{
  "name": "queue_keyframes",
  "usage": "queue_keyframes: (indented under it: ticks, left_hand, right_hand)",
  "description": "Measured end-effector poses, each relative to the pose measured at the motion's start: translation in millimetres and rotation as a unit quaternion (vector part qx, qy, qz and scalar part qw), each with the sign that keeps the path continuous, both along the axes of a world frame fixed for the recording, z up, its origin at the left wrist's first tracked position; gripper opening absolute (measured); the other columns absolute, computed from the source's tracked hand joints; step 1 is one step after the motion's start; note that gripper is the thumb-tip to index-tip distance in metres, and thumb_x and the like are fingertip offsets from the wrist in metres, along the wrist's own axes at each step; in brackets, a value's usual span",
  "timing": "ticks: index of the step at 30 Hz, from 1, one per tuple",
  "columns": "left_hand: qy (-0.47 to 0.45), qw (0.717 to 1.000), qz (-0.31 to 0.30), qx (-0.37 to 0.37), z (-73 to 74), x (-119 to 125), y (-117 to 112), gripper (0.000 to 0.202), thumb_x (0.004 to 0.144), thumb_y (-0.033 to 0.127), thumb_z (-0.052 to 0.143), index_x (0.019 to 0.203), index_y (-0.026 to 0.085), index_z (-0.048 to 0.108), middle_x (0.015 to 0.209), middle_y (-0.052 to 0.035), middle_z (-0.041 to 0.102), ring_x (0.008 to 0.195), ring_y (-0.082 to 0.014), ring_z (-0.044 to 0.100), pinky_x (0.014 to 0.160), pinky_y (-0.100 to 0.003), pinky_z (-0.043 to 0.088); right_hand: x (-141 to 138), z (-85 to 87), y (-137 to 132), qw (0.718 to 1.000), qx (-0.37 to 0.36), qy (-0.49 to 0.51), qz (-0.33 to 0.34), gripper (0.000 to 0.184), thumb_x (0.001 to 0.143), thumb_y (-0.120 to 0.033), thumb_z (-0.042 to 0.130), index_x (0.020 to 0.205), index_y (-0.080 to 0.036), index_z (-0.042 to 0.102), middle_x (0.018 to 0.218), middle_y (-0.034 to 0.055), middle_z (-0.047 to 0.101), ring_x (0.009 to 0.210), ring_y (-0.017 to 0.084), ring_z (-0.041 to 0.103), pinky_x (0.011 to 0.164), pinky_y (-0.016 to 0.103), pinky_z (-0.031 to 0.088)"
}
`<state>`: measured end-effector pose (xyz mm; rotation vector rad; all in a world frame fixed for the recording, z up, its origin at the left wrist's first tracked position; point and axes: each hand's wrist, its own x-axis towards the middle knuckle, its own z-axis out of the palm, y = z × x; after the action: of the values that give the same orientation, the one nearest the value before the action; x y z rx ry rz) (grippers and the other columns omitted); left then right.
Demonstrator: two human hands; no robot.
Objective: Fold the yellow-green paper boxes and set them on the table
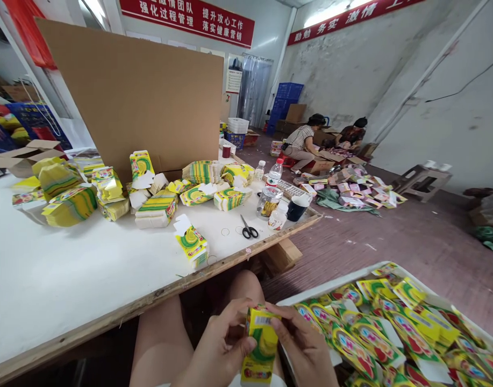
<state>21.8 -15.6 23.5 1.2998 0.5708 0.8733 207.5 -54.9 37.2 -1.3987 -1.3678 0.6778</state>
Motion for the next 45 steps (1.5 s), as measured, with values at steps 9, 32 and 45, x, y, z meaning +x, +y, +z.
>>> queue_keyframes:
  ticks: [9,32,45]
  left_hand:
    - [0.319,0.842,0.287,0.326,-3.6,-32,77,0.064,0.094,0.033,0.052,0.152,0.023,0.025,0.161,-0.0148,0.031,0.15,-0.0297,0.024,0.12,-0.058,0.024]
    - [0.429,0.752,0.359,0.35,-54.2,-81,115,0.043,0.093,0.034,0.053,0.132,0.017,0.058,0.145,-0.0131,0.056,0.138,-0.0313,0.046,0.113,-0.054,0.042]
    - [0.276,0.755,0.423,0.418,-12.5,-73,66,0.037,0.095,0.012,0.046,0.125,0.022,0.063,0.13,-0.0068,0.069,0.121,-0.024,0.064,0.103,-0.04,0.055]
  right_hand:
    - [87,-2.6,-27,0.943,-0.045,-0.272,-0.185,0.034,0.085,-0.05,0.058,0.105,-0.028,0.073,0.109,0.0113,0.066,0.086,0.027,0.066,0.054,0.032,0.056]
    - [-9,-20.2,9,0.995,-0.082,-0.017,-0.054,0.027,0.087,-0.044,0.061,0.098,-0.023,0.073,0.078,0.0013,0.071,0.068,0.018,0.063,0.065,0.025,0.05]
    - [-24,-18.0,12,0.986,-0.097,0.135,-0.008,0.039,0.085,-0.057,0.061,0.097,-0.024,0.077,0.08,0.0068,0.075,0.07,0.02,0.065,0.063,0.027,0.052]
